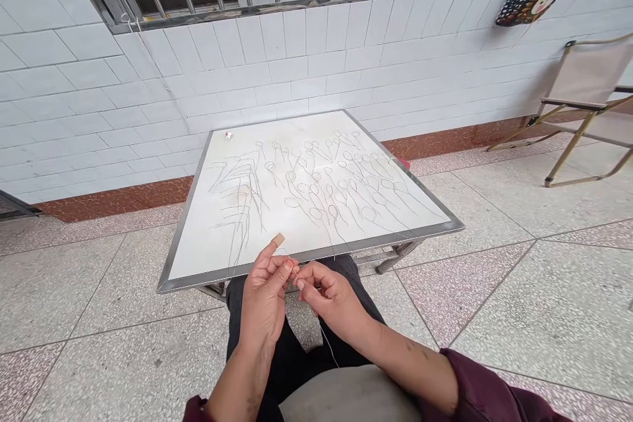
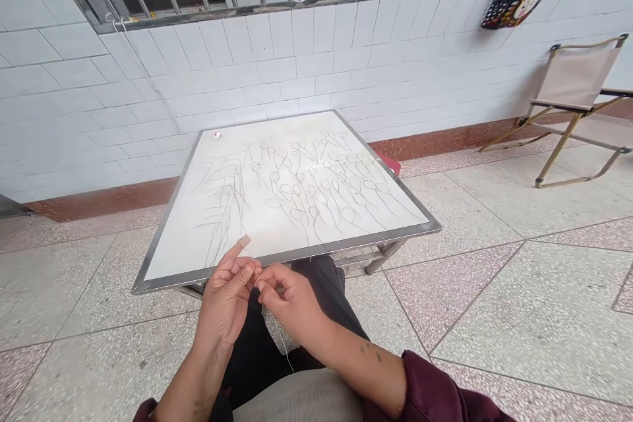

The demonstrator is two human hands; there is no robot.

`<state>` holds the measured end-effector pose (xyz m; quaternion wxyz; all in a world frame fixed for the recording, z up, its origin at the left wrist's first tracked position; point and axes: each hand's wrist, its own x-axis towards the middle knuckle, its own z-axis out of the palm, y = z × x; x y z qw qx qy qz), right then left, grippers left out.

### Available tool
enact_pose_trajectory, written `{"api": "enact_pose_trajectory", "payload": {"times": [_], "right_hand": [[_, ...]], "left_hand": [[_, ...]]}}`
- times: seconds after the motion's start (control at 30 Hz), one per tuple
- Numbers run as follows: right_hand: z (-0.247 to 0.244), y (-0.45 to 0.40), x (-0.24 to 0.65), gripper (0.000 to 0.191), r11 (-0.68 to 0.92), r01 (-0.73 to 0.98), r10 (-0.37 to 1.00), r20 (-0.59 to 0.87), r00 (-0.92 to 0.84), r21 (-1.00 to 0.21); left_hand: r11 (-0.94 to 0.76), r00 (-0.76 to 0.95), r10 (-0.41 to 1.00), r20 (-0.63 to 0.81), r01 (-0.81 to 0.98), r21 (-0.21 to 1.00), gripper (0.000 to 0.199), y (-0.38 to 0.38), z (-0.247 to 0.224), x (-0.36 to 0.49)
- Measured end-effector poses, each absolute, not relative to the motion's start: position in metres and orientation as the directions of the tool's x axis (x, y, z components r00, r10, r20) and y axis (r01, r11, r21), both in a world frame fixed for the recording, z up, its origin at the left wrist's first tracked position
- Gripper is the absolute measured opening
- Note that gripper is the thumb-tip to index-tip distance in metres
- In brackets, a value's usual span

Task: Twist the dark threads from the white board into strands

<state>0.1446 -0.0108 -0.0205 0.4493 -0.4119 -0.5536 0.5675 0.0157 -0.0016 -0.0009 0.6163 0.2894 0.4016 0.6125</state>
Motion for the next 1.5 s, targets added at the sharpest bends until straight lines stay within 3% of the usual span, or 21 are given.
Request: {"api": "enact_pose_trajectory", "payload": {"times": [0.6,1.1,1.5], "right_hand": [[-0.0242,-0.0049,0.1448,0.019,0.025,-0.006,0.963,0.026,-0.269,-1.0],[-0.0222,-0.0045,0.1463,0.021,-0.024,-0.063,0.954,-0.004,-0.298,-0.998],[-0.0237,-0.0031,0.1473,0.021,0.164,0.108,0.951,0.128,-0.28,-0.981]], "left_hand": [[-0.012,-0.167,0.984,-0.06,-0.401,0.916,0.047,-0.0047,-0.0032,0.0239],[0.024,-0.174,0.978,-0.118,-0.464,0.885,0.05,-0.0027,-0.0026,0.0209],[0.038,-0.194,0.972,-0.132,-0.423,0.905,0.049,-0.002,-0.0018,0.0214]]}}
